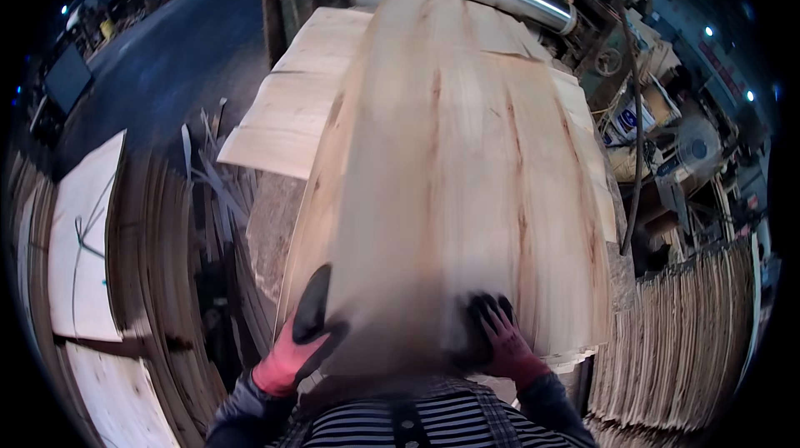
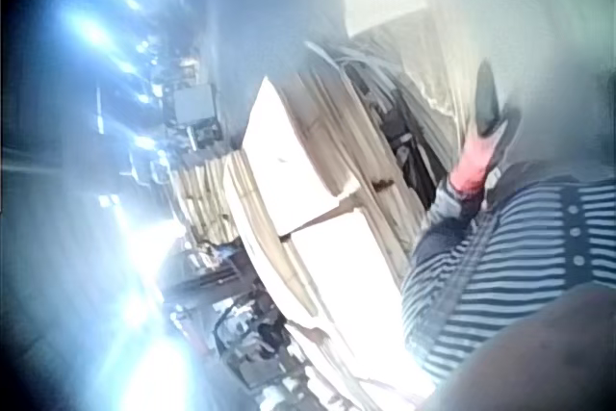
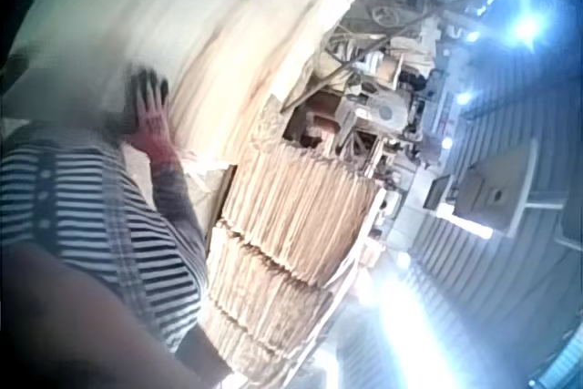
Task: The person feeds large, thin sheets of wood veneer into a roller machine one at a time. They use a long metal pole to guide the sheets through the rollers and then stack the processed sheets on a pile to the side.
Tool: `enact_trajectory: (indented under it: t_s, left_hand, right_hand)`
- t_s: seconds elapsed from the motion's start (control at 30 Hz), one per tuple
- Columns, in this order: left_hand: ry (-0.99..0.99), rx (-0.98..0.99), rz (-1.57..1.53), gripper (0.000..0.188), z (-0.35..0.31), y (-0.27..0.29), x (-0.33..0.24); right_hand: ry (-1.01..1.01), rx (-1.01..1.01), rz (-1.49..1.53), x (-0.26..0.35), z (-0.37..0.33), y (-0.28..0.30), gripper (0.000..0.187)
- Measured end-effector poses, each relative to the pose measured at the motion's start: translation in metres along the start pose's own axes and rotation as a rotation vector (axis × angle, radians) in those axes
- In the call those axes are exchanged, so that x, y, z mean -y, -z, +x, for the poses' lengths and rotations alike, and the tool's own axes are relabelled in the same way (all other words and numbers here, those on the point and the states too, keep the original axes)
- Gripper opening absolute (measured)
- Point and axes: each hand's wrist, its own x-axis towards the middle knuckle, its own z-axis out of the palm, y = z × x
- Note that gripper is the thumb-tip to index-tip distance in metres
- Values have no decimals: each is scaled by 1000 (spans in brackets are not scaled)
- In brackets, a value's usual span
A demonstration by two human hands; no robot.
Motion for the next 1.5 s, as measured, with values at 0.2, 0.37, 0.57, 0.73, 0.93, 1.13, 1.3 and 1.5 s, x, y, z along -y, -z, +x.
enact_trajectory:
  t_s: [0.2,0.37,0.57,0.73,0.93,1.13,1.3,1.5]
  left_hand:
    - [-173,190,-284,70,-3,-44,-38]
    - [-293,215,-97,66,-35,-12,-21]
    - [51,-36,388,72,-49,31,90]
    - [272,-321,280,71,-28,17,109]
    - [395,-280,-40,60,-21,35,101]
    - [232,-273,135,55,-15,35,124]
    - [311,-333,60,51,-3,13,75]
    - [355,-325,-32,45,-2,11,53]
  right_hand:
    - [-123,-383,-23,1,-85,-27,77]
    - [-156,-682,-205,18,-131,-13,52]
    - [-168,-608,-368,65,-49,48,56]
    - [-209,-532,-311,37,32,75,64]
    - [-232,-522,-248,-12,139,91,52]
    - [-170,-716,-214,-114,281,90,57]
    - [-339,-547,-401,-116,294,53,70]
    - [-43,-223,-227,-23,123,29,76]
